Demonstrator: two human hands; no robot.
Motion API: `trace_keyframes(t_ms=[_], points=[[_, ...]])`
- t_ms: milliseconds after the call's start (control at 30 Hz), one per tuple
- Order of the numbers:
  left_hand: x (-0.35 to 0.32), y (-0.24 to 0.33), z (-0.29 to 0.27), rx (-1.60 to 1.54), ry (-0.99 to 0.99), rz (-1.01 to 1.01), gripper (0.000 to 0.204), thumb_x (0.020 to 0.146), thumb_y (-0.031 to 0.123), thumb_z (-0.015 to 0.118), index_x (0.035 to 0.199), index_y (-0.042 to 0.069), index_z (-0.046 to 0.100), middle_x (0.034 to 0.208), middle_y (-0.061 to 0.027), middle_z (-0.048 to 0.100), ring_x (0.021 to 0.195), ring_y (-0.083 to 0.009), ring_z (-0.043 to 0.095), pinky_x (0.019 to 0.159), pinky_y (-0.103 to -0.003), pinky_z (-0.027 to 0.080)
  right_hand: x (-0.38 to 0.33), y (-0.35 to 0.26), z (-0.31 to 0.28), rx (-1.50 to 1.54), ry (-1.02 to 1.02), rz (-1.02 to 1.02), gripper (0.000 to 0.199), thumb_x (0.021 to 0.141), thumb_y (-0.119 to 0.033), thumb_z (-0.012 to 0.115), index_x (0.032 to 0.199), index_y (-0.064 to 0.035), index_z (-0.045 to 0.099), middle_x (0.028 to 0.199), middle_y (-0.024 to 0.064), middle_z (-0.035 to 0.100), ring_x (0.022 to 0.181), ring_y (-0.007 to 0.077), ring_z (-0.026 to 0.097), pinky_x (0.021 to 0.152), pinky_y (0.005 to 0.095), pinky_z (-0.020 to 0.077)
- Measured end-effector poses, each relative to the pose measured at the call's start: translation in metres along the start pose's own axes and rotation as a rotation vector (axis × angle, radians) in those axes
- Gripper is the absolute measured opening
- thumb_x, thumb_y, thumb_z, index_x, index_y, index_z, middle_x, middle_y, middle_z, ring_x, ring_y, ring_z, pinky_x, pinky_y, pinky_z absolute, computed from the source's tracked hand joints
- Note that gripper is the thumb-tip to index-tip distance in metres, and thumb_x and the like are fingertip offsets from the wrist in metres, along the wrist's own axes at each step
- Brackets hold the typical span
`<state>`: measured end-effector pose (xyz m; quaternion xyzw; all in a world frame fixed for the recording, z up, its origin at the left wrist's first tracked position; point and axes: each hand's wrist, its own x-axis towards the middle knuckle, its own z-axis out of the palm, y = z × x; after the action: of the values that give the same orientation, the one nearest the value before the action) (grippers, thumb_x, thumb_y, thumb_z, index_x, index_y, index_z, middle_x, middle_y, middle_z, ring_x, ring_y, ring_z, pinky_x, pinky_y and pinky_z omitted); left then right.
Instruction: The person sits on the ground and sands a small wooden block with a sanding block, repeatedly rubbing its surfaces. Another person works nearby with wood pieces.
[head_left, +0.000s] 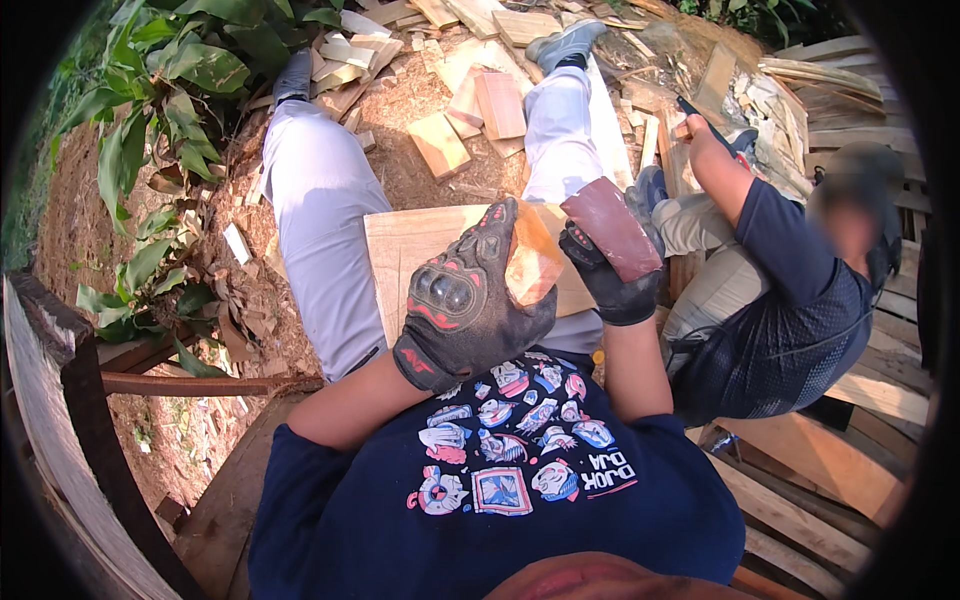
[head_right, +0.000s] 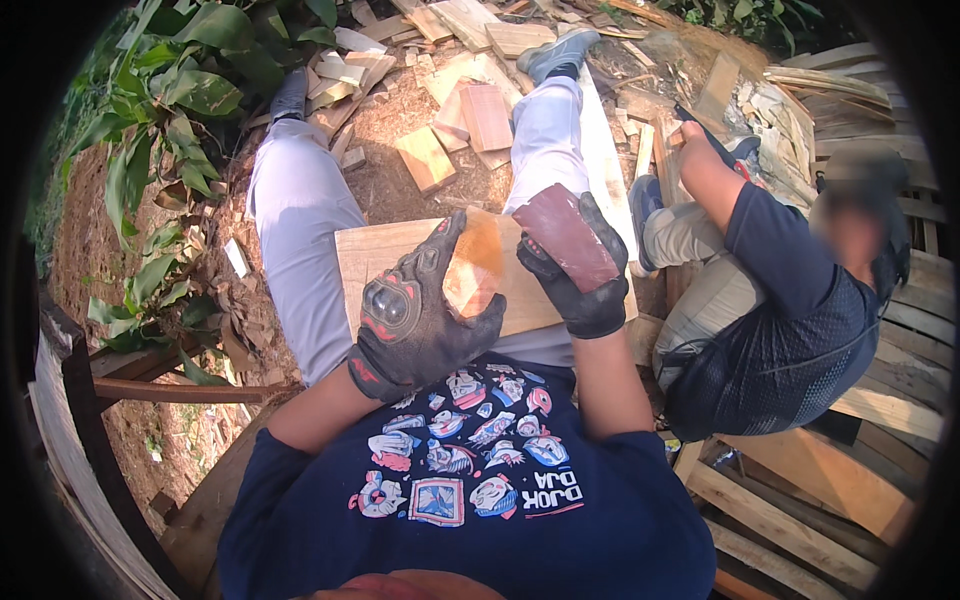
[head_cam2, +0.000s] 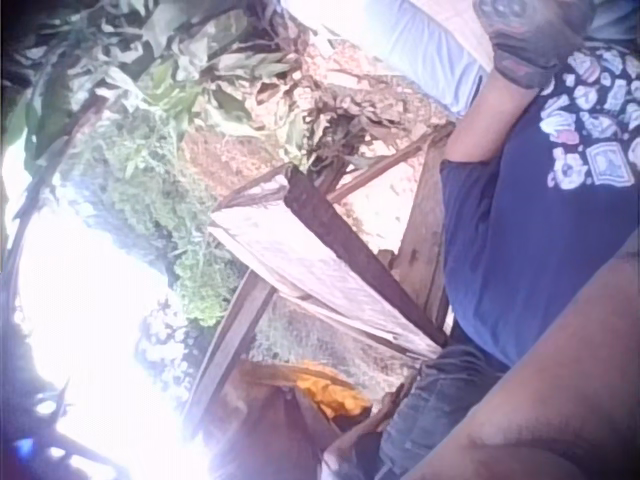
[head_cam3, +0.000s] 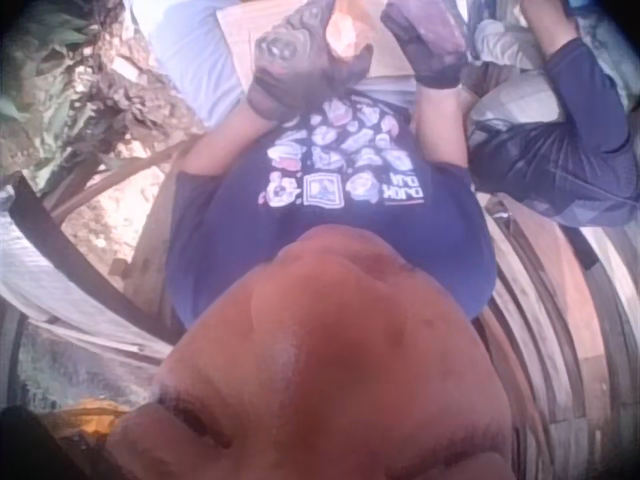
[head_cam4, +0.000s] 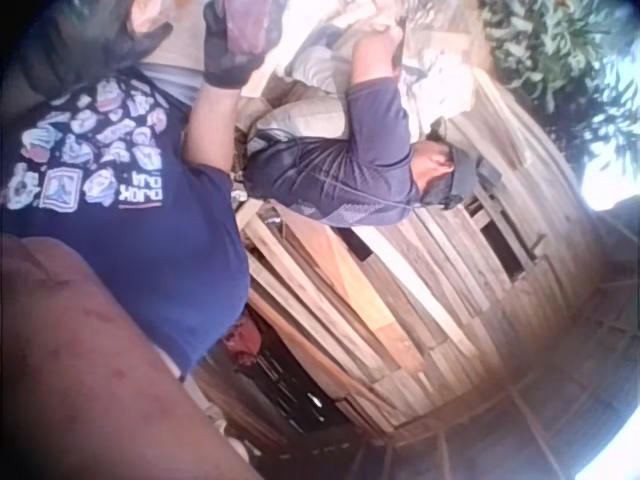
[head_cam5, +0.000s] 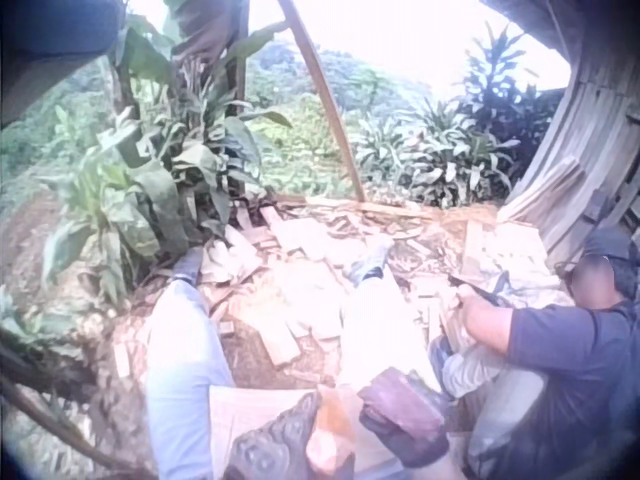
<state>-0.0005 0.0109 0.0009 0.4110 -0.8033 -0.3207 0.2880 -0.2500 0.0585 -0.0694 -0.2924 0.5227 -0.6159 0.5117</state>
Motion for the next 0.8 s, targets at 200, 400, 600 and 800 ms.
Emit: trace_keyframes(t_ms=[200, 400, 600, 800], points=[[-0.001, -0.003, 0.001, -0.003, 0.027, 0.029, 0.087, 0.083, 0.029, 0.087, 0.152, -0.011, 0.051, 0.129, -0.0275, 0.07, 0.111, -0.0414, 0.075, 0.096, -0.05, 0.061, -0.008, 0.004, 0.002, -0.142, -0.047, -0.225, 0.039, 0.108, -0.013, 0.066, 0.144, 0.0026, 0.061, 0.136, 0.017, 0.069, 0.124, 0.0333, 0.07, 0.098, 0.043, 0.0606], [-0.005, -0.01, 0.009, 0.045, 0.111, 0.134, 0.092, 0.081, 0.028, 0.088, 0.154, -0.011, 0.048, 0.129, -0.0263, 0.07, 0.108, -0.0396, 0.075, 0.093, -0.05, 0.061, 0.002, -0.023, 0.033, -1.185, -0.119, -1.031, 0.028, 0.109, -0.015, 0.064, 0.127, 0.0058, 0.072, 0.106, 0.0151, 0.077, 0.099, 0.0283, 0.076, 0.086, 0.0395, 0.0606], [-0.007, -0.011, 0.008, 0.041, 0.122, 0.126, 0.091, 0.08, 0.027, 0.088, 0.153, -0.01, 0.049, 0.128, -0.0257, 0.07, 0.104, -0.0398, 0.075, 0.091, -0.05, 0.061, -0.001, -0.04, 0.041, -1.171, -0.26, -0.877, 0.019, 0.103, -0.011, 0.066, 0.113, 0.0033, 0.073, 0.089, 0.0078, 0.071, 0.072, 0.0268, 0.068, 0.066, 0.041, 0.0499], [-0.006, -0.012, 0.014, 0.011, 0.096, 0.121, 0.082, 0.082, 0.026, 0.086, 0.15, -0.008, 0.054, 0.127, -0.0244, 0.072, 0.106, -0.039, 0.075, 0.092, -0.05, 0.061, 0.034, -0.031, 0.042, -1.262, -0.468, -0.957, 0.037, 0.091, -0.011, 0.068, 0.126, 0.0022, 0.066, 0.095, 0.0102, 0.072, 0.077, 0.0326, 0.069, 0.068, 0.0454, 0.0509]])
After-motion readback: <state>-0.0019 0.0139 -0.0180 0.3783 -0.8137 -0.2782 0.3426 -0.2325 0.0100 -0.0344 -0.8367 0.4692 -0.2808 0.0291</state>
